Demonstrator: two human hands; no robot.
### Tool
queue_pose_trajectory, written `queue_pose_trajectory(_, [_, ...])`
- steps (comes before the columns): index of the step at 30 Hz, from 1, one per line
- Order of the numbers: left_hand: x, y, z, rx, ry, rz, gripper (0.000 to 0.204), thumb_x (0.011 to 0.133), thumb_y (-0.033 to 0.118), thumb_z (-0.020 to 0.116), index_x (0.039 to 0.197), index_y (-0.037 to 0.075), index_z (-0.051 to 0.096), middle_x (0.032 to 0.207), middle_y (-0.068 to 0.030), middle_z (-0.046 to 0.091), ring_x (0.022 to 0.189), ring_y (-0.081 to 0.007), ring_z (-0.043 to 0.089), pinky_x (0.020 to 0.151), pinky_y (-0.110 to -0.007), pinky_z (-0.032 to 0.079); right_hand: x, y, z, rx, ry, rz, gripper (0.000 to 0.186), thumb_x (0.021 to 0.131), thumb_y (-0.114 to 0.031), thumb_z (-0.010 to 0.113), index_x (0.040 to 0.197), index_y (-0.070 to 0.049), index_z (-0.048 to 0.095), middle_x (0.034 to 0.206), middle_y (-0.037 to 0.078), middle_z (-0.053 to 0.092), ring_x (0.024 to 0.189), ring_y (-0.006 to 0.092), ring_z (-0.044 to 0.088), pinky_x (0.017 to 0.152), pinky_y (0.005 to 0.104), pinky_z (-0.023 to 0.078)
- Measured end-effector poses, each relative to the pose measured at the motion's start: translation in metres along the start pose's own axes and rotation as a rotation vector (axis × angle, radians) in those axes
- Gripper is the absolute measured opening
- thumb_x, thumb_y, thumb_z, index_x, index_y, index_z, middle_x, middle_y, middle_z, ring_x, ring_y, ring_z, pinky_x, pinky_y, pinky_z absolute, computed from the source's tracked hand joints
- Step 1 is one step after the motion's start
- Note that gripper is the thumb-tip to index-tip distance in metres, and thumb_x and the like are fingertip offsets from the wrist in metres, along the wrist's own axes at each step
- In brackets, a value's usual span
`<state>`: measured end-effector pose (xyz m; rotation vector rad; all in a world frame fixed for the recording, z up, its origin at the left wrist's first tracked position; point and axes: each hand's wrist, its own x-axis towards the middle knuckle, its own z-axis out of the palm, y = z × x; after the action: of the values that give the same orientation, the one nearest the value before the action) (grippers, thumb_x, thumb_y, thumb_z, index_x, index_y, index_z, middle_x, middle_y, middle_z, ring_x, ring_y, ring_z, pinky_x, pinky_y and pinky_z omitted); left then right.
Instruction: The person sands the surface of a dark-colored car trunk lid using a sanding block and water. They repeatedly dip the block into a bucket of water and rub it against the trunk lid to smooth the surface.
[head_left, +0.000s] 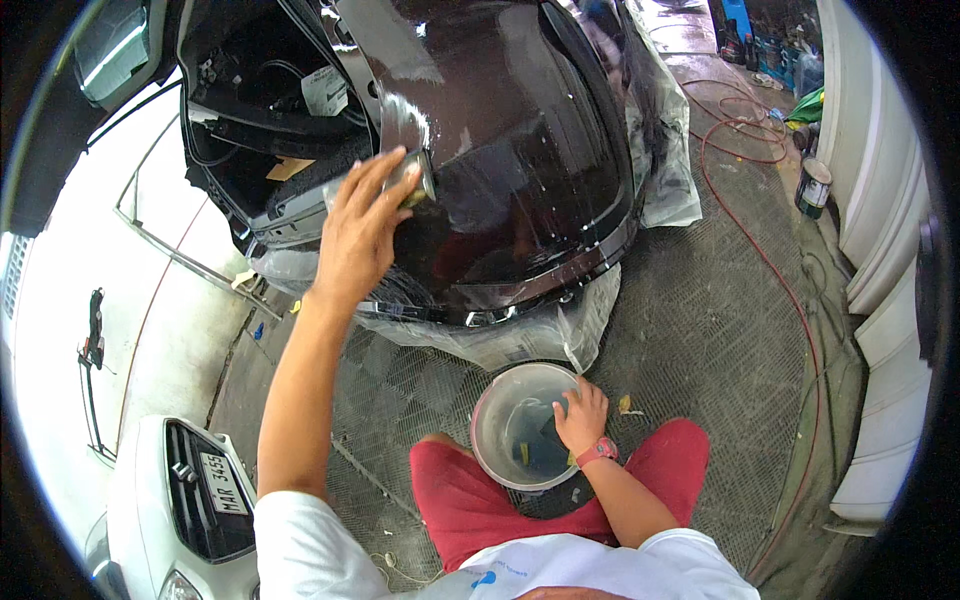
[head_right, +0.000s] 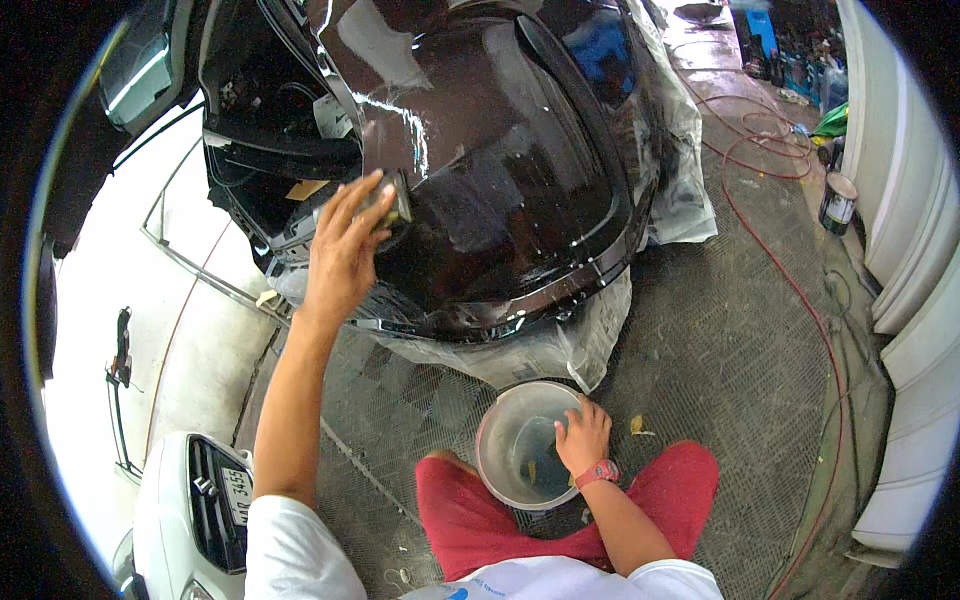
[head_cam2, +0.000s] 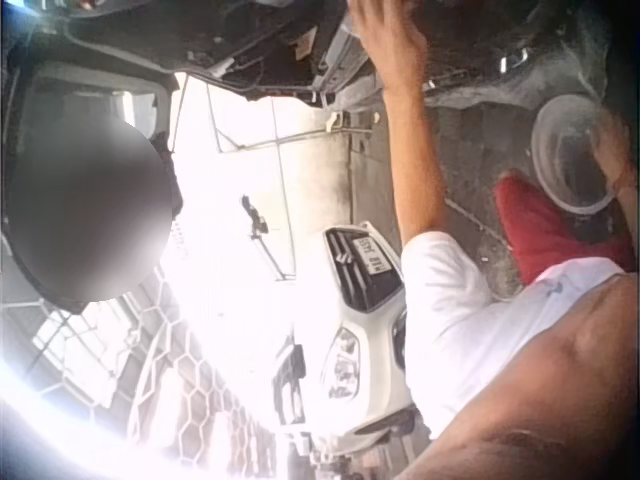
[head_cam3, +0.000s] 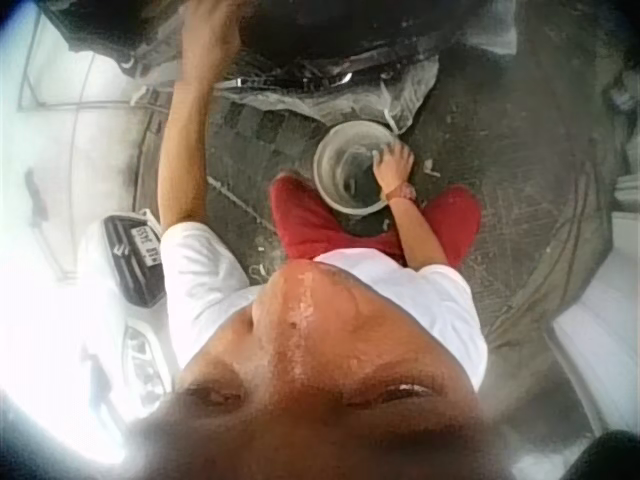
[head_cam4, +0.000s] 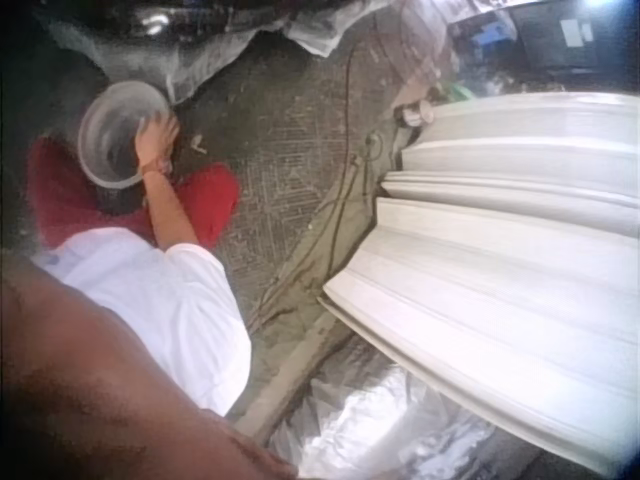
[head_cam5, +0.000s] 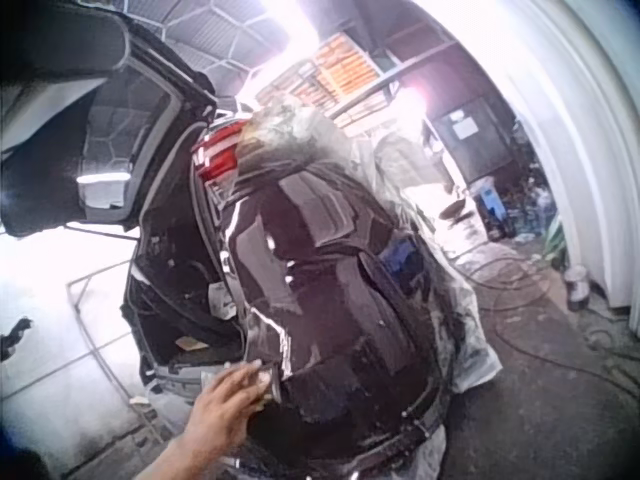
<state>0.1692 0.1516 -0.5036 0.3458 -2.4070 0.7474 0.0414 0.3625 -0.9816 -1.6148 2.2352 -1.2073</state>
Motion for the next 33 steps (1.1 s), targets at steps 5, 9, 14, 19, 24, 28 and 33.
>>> queue_pose_trajectory(5, [0.056,-0.021,-0.005,0.055,0.074,0.043,0.057,0.096,0.000,0.072,0.151,0.014,0.069,0.159,-0.0141,0.063,0.141,-0.0415,0.061,0.124,-0.055,0.046,-0.004,-0.012,-0.001,0.024,-0.054,0.014,0.033,0.093,-0.029,0.081,0.116,-0.005,0.079,0.154,0.017,0.058,0.140,0.0419,0.053,0.118,0.0587,0.040])
queue_pose_trajectory(9, [0.019,-0.011,0.010,0.065,0.063,-0.031,0.059,0.096,0.000,0.072,0.153,0.015,0.068,0.160,-0.0135,0.063,0.143,-0.0406,0.060,0.124,-0.054,0.046,-0.003,-0.002,-0.001,0.001,-0.035,0.001,0.033,0.092,-0.029,0.082,0.115,-0.006,0.079,0.153,0.017,0.059,0.139,0.0422,0.053,0.118,0.0588,0.040])
queue_pose_trajectory(14, [0.047,-0.033,-0.002,0.092,0.098,0.019,0.060,0.096,-0.004,0.070,0.153,0.014,0.068,0.160,-0.0154,0.063,0.145,-0.0418,0.059,0.126,-0.055,0.043,-0.003,-0.008,0.000,0.034,-0.049,-0.003,0.035,0.092,-0.029,0.082,0.117,-0.005,0.078,0.154,0.017,0.058,0.139,0.0428,0.053,0.119,0.0594,0.040])
queue_pose_trajectory(19, [0.049,-0.023,0.007,0.039,0.139,-0.003,0.057,0.096,-0.003,0.069,0.150,0.013,0.069,0.158,-0.0174,0.064,0.144,-0.0431,0.060,0.127,-0.057,0.042,-0.005,-0.006,0.001,0.000,-0.040,-0.005,0.035,0.092,-0.029,0.082,0.117,-0.005,0.077,0.155,0.017,0.058,0.140,0.0427,0.053,0.119,0.0599,0.039])
queue_pose_trajectory(24, [0.012,-0.019,0.003,0.036,0.039,-0.033,0.056,0.097,-0.003,0.069,0.150,0.014,0.069,0.160,-0.0165,0.063,0.144,-0.0422,0.061,0.127,-0.058,0.042,-0.003,-0.001,0.001,0.032,-0.030,0.012,0.034,0.093,-0.030,0.081,0.116,-0.005,0.077,0.156,0.017,0.057,0.140,0.0425,0.053,0.120,0.0598,0.039])
queue_pose_trajectory(28, [0.083,-0.028,0.007,0.105,0.183,0.024,0.056,0.096,-0.003,0.071,0.149,0.014,0.070,0.160,-0.0162,0.063,0.142,-0.0415,0.061,0.126,-0.056,0.044,-0.005,-0.009,0.005,0.035,-0.032,-0.009,0.033,0.093,-0.029,0.081,0.116,-0.006,0.077,0.154,0.017,0.058,0.139,0.0424,0.053,0.120,0.0596,0.039])
queue_pose_trajectory(33, [0.053,0.007,0.025,0.042,0.140,0.008,0.060,0.093,-0.003,0.073,0.150,0.014,0.069,0.156,-0.0158,0.065,0.141,-0.0418,0.061,0.124,-0.055,0.046,-0.003,-0.002,0.001,0.021,-0.012,0.000,0.033,0.093,-0.029,0.082,0.116,-0.006,0.077,0.153,0.017,0.059,0.139,0.0422,0.054,0.119,0.0595,0.039])
